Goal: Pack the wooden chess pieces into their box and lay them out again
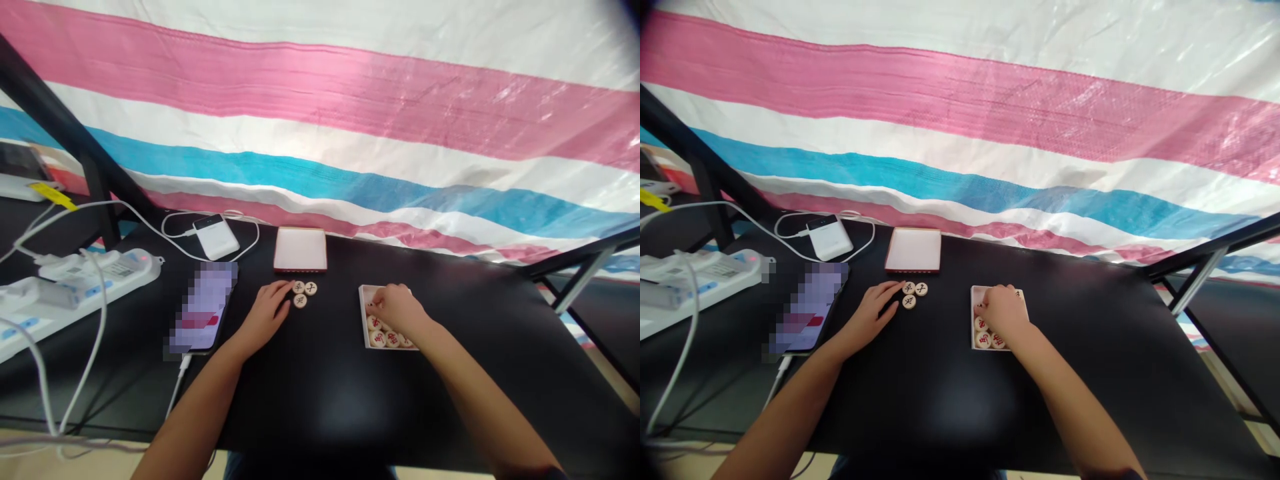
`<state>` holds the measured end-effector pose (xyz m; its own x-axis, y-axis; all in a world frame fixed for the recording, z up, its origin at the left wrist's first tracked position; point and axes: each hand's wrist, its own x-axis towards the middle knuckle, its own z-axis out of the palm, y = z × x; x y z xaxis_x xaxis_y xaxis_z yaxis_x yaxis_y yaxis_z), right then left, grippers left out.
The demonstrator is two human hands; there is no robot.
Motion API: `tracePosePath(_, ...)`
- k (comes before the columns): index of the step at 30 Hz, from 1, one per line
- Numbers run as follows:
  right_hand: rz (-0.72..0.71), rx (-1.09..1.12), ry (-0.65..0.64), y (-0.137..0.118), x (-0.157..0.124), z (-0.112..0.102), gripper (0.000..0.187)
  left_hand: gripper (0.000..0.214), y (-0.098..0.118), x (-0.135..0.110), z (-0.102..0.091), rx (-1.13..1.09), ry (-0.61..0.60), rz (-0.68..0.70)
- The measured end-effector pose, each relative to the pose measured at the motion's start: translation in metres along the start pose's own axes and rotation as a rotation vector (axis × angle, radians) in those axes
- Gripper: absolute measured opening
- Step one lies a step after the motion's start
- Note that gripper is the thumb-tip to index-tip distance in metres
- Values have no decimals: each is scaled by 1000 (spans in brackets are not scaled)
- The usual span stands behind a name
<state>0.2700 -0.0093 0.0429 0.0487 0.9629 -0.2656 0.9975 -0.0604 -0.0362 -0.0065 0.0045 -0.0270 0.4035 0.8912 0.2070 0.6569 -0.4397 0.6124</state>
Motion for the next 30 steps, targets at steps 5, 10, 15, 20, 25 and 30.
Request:
tracePosePath(5,8,-55,-53,-12,0,-8,16,38,3,-1,-1,22,-24,8)
tracePosePath(10,-11,-121,-53,-23,-3,-11,17,39,4,-1,-2,24,-18,-6)
tracePosePath(15,-22,-136,-48,-21,-3,-12,20,40,3,-1,0,12,-15,-5)
tracePosePath(20,-1,-47,53,-30,-8,-25,25,39,2,-1,0,5,-6,11)
tracePosePath(25,-102,115,56,-78,-9,-16,21,38,3,-1,-1,3,-5,8)
tracePosePath(30,-115,186,76,-103,-4,10,20,37,4,-2,-1,-2,-9,16)
